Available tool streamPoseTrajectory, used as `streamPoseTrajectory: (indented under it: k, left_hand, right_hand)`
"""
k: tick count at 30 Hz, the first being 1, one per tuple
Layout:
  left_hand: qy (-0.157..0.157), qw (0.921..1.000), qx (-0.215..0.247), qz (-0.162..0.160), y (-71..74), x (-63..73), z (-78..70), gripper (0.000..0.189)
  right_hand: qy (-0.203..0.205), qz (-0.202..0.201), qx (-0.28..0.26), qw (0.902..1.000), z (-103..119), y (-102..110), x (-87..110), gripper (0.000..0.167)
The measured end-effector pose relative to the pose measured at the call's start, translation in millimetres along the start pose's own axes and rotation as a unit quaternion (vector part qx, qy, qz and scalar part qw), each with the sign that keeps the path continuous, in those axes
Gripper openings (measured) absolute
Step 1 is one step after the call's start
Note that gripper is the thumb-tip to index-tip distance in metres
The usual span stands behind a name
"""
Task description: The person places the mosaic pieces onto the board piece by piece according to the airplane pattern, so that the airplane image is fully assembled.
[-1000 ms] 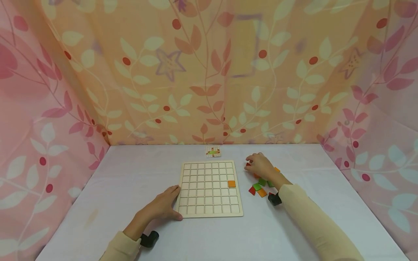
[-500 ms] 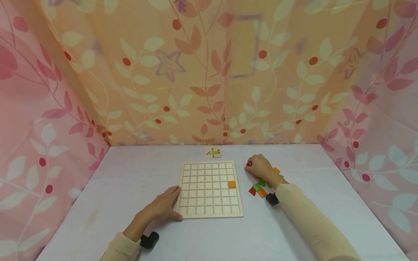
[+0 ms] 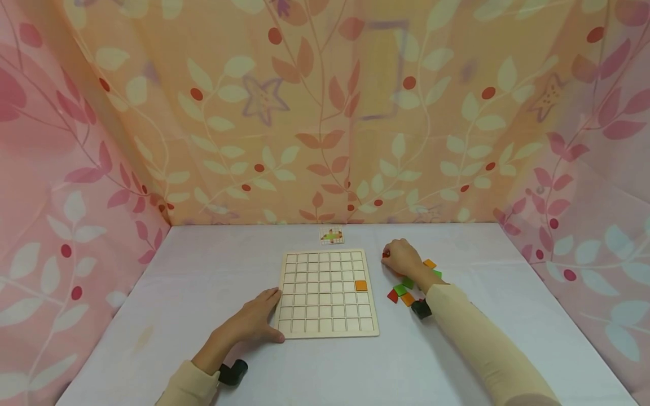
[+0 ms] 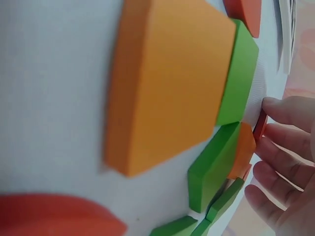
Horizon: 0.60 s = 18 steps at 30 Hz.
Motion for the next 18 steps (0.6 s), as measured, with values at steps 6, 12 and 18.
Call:
streamPoseTrajectory:
  k: [6,12,18]
  left_hand:
    - [-0.004,1.0,-0.002,0.0,0.4,0.6,-0.4,0.106]
    - [-0.008,1.0,-0.001,-0.003,0.0,0.5,0.0,0.106]
    - [-0.007,1.0,0.0,-0.004,-0.4,0.2,0.6,0.106]
  right_hand:
    - [0.011,-0.012,-0.025,0.9996,-4.2,-1.6,0.7,0.026]
    - [0.008,-0.016,-0.067,0.9976,-9.9,-0.3,3.0,0.027]
    - [-0.011,-0.006,-0.148,0.989,-15.4,6.6,9.9,0.03]
Point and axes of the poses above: each hand's wrist, its own x-axis away from the middle knuckle, its own y-axis out of the back of the hand, z = x × y, the point moved 3 cm from there along -x, towards the middle knuckle, and after that the axes turned 5 degrees about x, right-handed, at the moved point
